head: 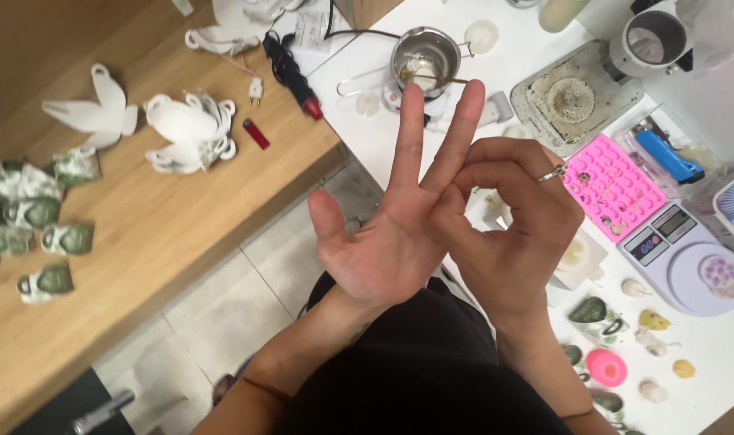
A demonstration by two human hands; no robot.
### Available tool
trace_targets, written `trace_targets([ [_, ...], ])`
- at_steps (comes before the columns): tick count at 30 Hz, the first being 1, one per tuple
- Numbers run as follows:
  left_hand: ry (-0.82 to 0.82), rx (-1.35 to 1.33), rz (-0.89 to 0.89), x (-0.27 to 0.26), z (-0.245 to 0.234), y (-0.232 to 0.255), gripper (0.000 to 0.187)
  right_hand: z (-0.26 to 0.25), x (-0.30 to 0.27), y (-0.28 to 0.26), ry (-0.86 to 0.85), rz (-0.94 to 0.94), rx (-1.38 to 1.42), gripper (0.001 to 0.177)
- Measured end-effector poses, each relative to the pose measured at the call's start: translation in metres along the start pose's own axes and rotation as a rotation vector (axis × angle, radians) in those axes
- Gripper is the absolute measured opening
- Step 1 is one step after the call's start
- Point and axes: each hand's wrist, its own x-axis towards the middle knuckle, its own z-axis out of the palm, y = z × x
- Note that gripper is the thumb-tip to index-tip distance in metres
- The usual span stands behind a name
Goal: Preparing and cleaning tools and materials for candle making at a workbench.
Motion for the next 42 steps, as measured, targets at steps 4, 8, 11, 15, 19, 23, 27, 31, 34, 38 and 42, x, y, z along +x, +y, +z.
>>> trace_targets([
  [4,-0.022,-0.168,-0.08,0.016,-0.018,0.034,0.103,0.03,0.016,0.0,0.077,0.095,0.052,0.012],
  [8,0.009,-0.342,-0.126,0.029,-0.032,0.061,0.098,0.063,0.016,0.009,0.255,0.189,0.321,0.005],
  [11,-0.055,0.135,-0.043,0.024,-0.061,0.061,0.083,0.092,0.019,-0.007,0.243,0.209,0.335,0.029],
  [15,0.014,0.792,0.249,0.031,-0.099,0.05,0.071,0.123,0.021,-0.042,-0.313,0.175,0.383,0.082],
  [19,0.108,0.66,0.239,0.045,-0.113,0.063,0.071,0.158,0.035,0.005,-0.026,0.258,0.394,0.083],
  [23,0.11,0.655,0.11,0.057,-0.128,0.081,0.074,0.171,0.049,-0.018,0.013,0.238,0.665,0.079],
  [27,-0.008,0.59,0.052,0.051,-0.123,0.066,0.07,0.181,0.044,-0.009,0.004,0.2,0.305,0.08],
  [31,-0.171,0.687,0.136,0.046,-0.117,0.063,0.061,0.168,0.06,0.004,0.234,0.442,0.647,0.083],
  [34,-0.102,0.826,0.167,0.059,-0.141,0.06,0.06,0.183,0.059,-0.003,0.046,0.355,0.407,0.083],
  [38,-0.085,0.772,0.074,0.053,-0.125,0.061,0.062,0.176,0.069,0.019,0.1,0.346,0.285,0.064],
  [42,-0.139,0.643,0.015,0.053,-0.128,0.061,0.062,0.193,0.063,0.027,0.189,0.469,0.485,0.068],
])
